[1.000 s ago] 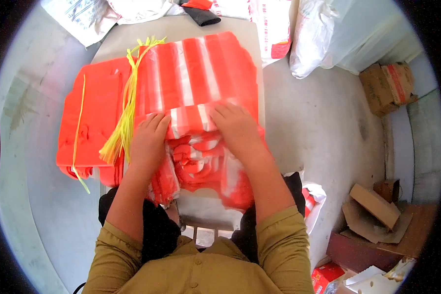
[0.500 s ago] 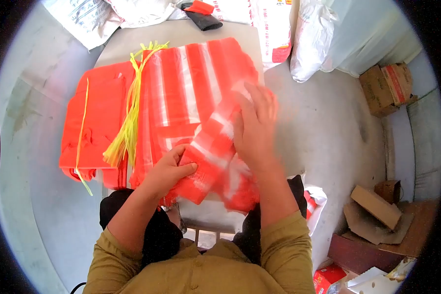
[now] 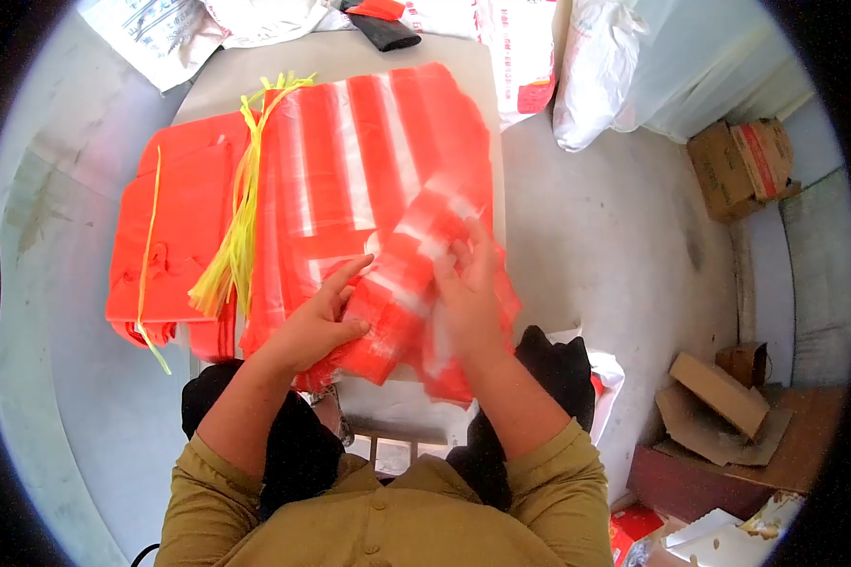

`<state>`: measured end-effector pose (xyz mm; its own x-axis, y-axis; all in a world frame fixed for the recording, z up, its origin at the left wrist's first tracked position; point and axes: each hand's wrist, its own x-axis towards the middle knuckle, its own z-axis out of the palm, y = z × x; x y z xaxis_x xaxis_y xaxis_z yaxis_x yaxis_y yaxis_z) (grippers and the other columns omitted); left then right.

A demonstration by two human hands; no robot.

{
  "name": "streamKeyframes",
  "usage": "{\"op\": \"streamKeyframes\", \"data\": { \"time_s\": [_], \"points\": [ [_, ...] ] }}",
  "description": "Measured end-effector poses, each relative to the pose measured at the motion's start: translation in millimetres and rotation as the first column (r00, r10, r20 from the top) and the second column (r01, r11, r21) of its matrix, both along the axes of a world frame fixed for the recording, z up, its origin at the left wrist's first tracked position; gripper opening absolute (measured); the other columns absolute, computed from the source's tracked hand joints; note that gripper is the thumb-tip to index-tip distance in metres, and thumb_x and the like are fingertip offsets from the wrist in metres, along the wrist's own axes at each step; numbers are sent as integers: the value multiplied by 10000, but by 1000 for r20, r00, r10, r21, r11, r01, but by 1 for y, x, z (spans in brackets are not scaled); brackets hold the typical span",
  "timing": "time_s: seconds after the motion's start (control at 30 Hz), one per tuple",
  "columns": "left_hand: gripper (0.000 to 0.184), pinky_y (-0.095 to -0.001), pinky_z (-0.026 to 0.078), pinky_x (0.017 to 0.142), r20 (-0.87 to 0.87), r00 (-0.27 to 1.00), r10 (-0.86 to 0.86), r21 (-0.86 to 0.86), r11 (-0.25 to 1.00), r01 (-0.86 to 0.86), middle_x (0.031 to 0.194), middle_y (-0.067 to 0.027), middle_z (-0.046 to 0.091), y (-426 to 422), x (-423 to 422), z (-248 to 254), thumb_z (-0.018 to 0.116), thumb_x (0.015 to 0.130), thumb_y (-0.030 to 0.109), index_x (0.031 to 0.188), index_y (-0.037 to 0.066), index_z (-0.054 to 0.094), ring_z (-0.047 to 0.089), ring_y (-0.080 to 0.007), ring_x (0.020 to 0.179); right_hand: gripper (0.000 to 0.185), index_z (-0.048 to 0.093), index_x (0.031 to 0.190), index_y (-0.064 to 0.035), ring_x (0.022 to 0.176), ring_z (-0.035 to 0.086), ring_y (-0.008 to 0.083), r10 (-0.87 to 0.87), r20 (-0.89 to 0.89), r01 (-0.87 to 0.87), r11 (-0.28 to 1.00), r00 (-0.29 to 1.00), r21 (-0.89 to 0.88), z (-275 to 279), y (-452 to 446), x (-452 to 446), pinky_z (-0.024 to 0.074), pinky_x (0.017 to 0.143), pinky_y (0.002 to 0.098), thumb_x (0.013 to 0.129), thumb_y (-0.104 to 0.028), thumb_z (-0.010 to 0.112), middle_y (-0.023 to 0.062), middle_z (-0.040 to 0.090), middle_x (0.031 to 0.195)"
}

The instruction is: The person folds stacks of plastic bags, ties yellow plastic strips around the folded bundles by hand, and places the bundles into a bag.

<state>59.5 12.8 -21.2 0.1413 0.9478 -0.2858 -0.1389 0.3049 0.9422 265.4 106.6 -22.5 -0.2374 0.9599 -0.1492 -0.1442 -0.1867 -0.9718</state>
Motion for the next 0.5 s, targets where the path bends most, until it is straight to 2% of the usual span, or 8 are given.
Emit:
{"op": "streamKeyframes", "data": {
  "time_s": [0.07, 0.17, 0.27, 0.37, 0.47, 0.5],
  "points": [
    [891, -328, 481, 1092, -4, 1000, 9, 21, 1000, -9, 1590, -144, 422, -1, 1, 9, 635, 922, -122, 1684, 179, 286, 538, -212, 1349, 593, 237, 1634, -91, 1374, 502, 225, -41, -98, 37, 998, 994, -47, 10, -3, -1, 442, 1120, 367, 1116, -180, 512, 146, 382, 1601],
    [904, -346, 470, 1119, 202, 979, 16, -57, 998, -5, 1623, -158, 394, 0, -3, 4, 642, 913, -119, 1687, 177, 280, 524, -232, 1382, 554, 273, 1600, -85, 1390, 495, 226, -71, -138, 54, 991, 988, -122, 31, 0, 6, 452, 1112, 388, 1119, -198, 522, 109, 356, 1623],
    [917, -369, 451, 1154, 317, 947, 48, -121, 993, -10, 1633, -170, 390, 1, -6, 3, 664, 911, -95, 1692, 171, 262, 509, -248, 1411, 526, 297, 1582, -82, 1400, 493, 220, -72, -141, 47, 983, 987, -176, 35, 2, 12, 451, 1118, 396, 1116, -185, 518, 91, 338, 1637],
    [912, -339, 430, 1142, 343, 937, 64, -155, 988, -10, 1631, -135, 400, 2, -4, 4, 584, 869, -142, 1686, 133, 287, 479, -204, 1422, 556, 276, 1604, -83, 1409, 486, 212, 2, -108, -20, 987, 994, -162, 20, -5, 15, 454, 1115, 388, 1111, -168, 519, 87, 321, 1648],
    [918, -336, 435, 1140, 207, 978, 18, -56, 998, -6, 1649, -140, 375, 1, -3, -12, 587, 865, -140, 1688, 130, 281, 474, -203, 1427, 597, 246, 1633, -85, 1410, 476, 198, 70, -129, -91, 982, 989, -167, 23, -17, 8, 458, 1107, 375, 1107, -150, 520, 86, 313, 1652],
    [904, -353, 435, 1148, 215, 977, 9, -46, 999, 1, 1618, -150, 411, 1, -3, -11, 621, 895, -97, 1691, 139, 264, 486, -218, 1419, 610, 234, 1643, -88, 1411, 470, 192, 75, -123, -97, 979, 990, -182, 28, -20, 5, 459, 1105, 372, 1107, -148, 519, 86, 315, 1651]
  ]
}}
